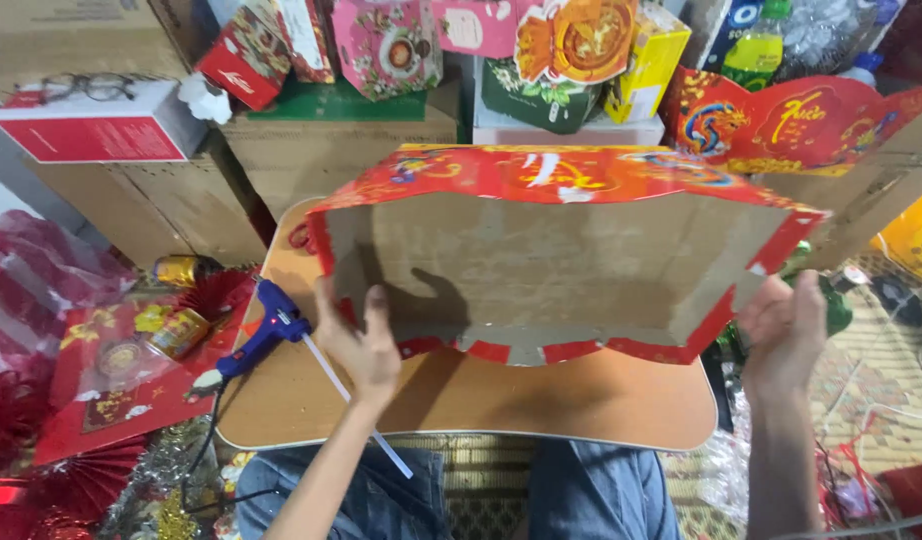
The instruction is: The person assembles a red and gold cardboard box by folding and pressing the edges, then uses a hot glue gun to apply glue along the inner rim. They place a small yellow box inside the assembled container.
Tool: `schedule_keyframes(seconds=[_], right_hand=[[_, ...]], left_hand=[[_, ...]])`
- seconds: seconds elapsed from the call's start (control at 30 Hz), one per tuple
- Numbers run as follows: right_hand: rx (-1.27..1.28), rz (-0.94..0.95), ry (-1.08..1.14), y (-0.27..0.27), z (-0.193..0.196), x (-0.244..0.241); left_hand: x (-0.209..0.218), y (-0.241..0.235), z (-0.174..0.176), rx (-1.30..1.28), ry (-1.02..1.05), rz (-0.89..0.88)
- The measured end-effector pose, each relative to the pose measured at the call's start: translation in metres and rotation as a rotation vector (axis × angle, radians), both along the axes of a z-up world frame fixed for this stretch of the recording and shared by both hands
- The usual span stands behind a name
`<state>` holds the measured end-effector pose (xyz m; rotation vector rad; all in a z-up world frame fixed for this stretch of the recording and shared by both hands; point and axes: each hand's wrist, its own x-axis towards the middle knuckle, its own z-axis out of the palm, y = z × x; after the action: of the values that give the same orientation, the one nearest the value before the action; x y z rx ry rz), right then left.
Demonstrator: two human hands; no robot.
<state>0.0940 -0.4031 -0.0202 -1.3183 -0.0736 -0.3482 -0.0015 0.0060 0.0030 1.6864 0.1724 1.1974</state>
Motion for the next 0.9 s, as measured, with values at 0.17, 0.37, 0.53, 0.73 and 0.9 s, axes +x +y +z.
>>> schedule_keyframes(seconds=[0.17,0.37,0.53,0.73,0.9], right_hand=[[0.063,0.03,-0.009,0.023,-0.002,0.005],[0.123,0.067,0.008,0.036,-0.009,0.005],[0.087,0.018,0.003,0.005,-0.001,-0.004],[0.042,0.109,-0.067,0.031,0.007,-0.007],[0.063,0.17,-0.034,0.078,0.007,-0.006]], left_hand=[[-0.01,0.021,0.007,0.019,-0.038,0.055],[-0.023,0.031,0.005,0.02,-0.059,0.124],[-0.016,0.009,0.009,0.006,-0.048,0.032],[-0.026,0.022,0.018,0.028,-0.027,0.111],[-0.05,0.049,0.023,0.033,-0.086,0.186]])
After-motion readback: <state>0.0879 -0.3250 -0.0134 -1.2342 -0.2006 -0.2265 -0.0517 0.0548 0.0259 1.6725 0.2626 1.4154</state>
